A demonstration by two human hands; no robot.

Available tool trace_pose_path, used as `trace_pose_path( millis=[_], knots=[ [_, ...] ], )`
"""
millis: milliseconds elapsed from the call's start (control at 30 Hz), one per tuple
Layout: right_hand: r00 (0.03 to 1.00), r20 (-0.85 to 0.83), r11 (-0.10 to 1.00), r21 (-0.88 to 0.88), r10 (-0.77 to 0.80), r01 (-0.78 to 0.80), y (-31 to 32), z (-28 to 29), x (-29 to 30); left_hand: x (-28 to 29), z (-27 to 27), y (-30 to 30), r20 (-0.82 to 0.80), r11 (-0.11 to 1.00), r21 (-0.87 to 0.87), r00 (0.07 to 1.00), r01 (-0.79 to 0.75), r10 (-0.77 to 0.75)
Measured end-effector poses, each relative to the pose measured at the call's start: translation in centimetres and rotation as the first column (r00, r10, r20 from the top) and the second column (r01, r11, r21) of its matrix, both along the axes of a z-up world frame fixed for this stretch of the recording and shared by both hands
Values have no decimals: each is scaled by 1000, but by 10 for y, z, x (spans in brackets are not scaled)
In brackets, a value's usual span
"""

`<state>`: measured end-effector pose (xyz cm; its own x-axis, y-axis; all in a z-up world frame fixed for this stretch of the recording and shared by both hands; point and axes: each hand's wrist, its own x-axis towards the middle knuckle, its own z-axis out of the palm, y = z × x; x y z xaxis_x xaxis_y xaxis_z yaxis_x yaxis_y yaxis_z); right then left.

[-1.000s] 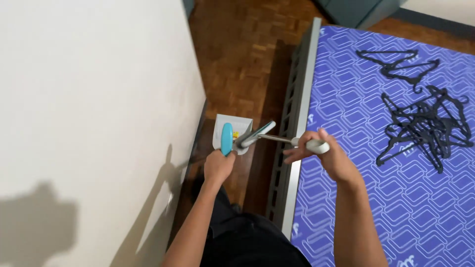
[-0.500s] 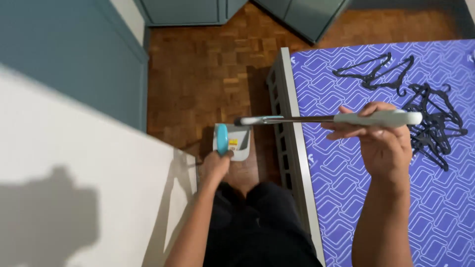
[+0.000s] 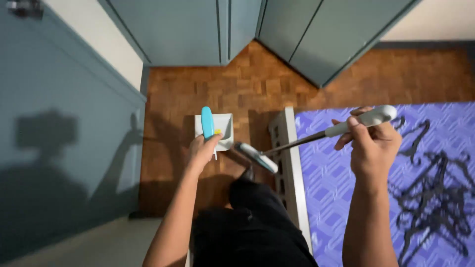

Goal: The person sweeps the wooden floor of a bedroom using a broom, moving around a bed with a blue patterned sheet. They then use a dustpan to collect the debris and place the cleaning tools against the wall.

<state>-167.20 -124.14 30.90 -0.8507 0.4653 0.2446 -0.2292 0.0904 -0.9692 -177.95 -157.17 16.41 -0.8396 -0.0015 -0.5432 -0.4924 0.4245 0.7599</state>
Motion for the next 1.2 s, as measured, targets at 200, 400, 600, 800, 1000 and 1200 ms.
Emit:
trace_pose_path(
  millis=[200, 400, 600, 800, 1000, 1200],
  knots=[
    [993, -38, 981, 154, -113, 117, 35, -7, -130, -129, 21, 63, 22, 982, -36, 982, 188, -187],
    [980, -34, 967, 157, -197, 199, 58, -14, -229, -254, 15, 136, 49, 940, 31, 938, 341, -342],
    [926, -96, 897, 228, -366, 378, 70, -22, -318, -372, -5, 211, 101, 918, 231, 931, 322, -352],
    [793, -190, 815, -88, -579, 573, 103, -52, -374, -461, -2, 277, 161, 850, 404, 888, 339, -431],
    [715, -318, 782, -245, -623, 573, 114, -40, -414, -505, -16, 361, 150, 681, 379, 685, 626, -713],
    [674, -402, 783, -368, -620, 501, 164, -58, -436, -518, 14, 467, 75, 364, 116, 357, 924, -931]
  ],
)
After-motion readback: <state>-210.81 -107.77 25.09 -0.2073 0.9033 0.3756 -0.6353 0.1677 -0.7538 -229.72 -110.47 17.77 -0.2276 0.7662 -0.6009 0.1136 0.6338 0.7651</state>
